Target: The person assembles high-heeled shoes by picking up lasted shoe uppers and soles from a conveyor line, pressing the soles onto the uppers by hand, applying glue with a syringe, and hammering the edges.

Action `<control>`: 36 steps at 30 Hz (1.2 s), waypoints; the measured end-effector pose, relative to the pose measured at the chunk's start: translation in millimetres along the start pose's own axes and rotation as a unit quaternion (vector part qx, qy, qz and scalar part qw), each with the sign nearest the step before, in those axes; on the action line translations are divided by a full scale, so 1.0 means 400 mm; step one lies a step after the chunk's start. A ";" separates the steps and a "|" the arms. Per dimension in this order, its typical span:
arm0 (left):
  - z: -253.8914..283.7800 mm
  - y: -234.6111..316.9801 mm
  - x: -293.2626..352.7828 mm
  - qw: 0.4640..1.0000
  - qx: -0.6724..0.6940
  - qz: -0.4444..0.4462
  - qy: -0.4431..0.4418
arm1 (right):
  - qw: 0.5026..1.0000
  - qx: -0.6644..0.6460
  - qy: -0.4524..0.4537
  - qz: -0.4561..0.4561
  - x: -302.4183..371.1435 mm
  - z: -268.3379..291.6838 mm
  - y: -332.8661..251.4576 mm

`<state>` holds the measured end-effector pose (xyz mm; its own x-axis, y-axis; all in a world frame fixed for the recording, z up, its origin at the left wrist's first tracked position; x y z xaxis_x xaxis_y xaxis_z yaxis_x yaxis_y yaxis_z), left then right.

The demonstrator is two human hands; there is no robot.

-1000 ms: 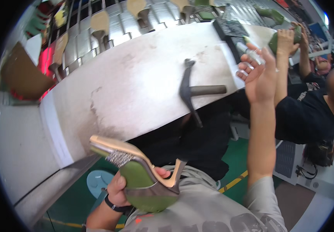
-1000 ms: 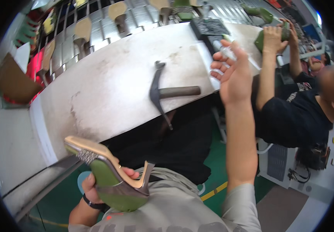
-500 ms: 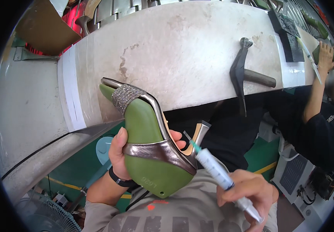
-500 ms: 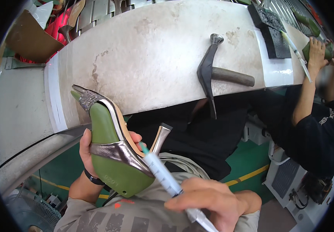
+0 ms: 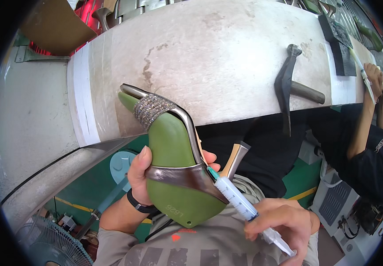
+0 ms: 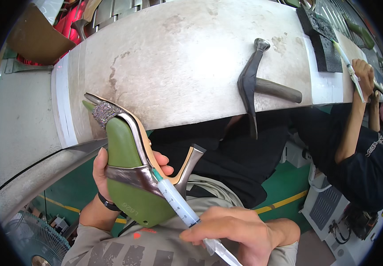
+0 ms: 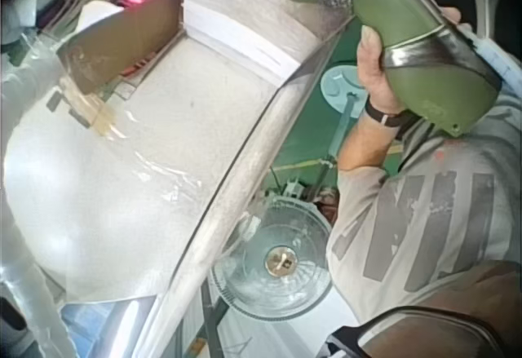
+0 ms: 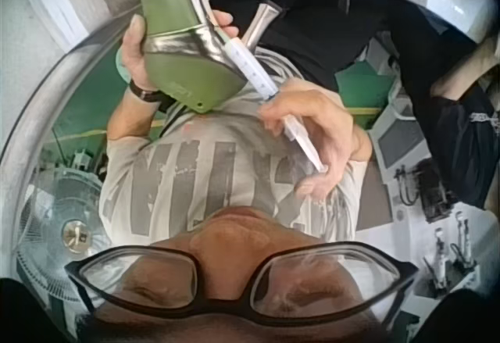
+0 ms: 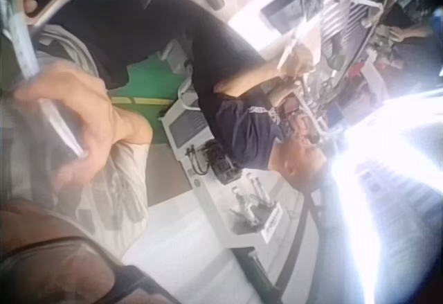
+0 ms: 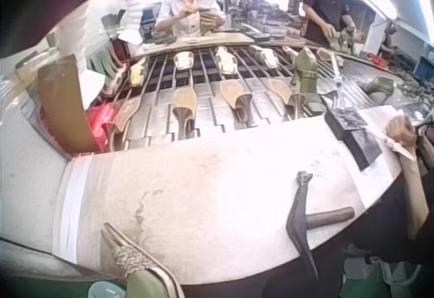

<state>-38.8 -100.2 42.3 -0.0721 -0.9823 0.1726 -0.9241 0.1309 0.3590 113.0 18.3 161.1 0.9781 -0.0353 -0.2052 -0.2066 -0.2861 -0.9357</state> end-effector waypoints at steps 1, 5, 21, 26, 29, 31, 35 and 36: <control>0.002 -0.002 0.001 1.000 0.007 -0.003 0.001 | 1.000 -0.006 0.020 -0.004 -0.002 0.005 0.002; -0.010 0.001 -0.004 0.994 0.091 -0.049 -0.038 | 0.999 -0.012 0.032 -0.018 -0.006 0.006 0.006; -0.002 -0.005 0.000 0.999 0.030 -0.016 0.003 | 0.990 -0.095 0.090 -0.059 0.014 0.040 0.008; 0.020 0.003 0.008 1.000 0.010 0.002 0.022 | 0.986 -0.114 -0.027 -0.118 -0.085 0.139 -0.014; 0.021 0.022 0.010 1.000 0.006 0.016 -0.007 | 0.975 -0.082 -0.172 -0.116 -0.186 0.193 -0.007; 0.023 0.027 0.007 1.000 0.003 0.027 -0.001 | 0.969 -0.090 -0.191 -0.125 -0.251 0.228 -0.027; 0.019 0.010 0.012 0.998 0.050 0.017 0.041 | 0.873 -0.034 -0.321 -0.366 -0.294 0.264 0.042; 0.023 0.009 0.013 0.998 0.049 0.013 0.046 | 0.853 -0.210 -0.318 -0.357 -0.304 0.257 0.054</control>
<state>-46.1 -106.1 36.3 -0.0666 -0.9616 0.2662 -0.9552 0.1386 0.2617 -13.2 114.8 136.2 0.6111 0.7800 0.1349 0.5939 -0.3392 -0.7295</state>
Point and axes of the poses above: each hand's wrist, its own x-axis away from the middle knuckle, its own z-axis out of the back of the hand, y = z × x, the point moved 9 cm from there along -x, towards the middle knuckle, and after that the axes turned 14 degrees about -y, right-handed, at the moved point
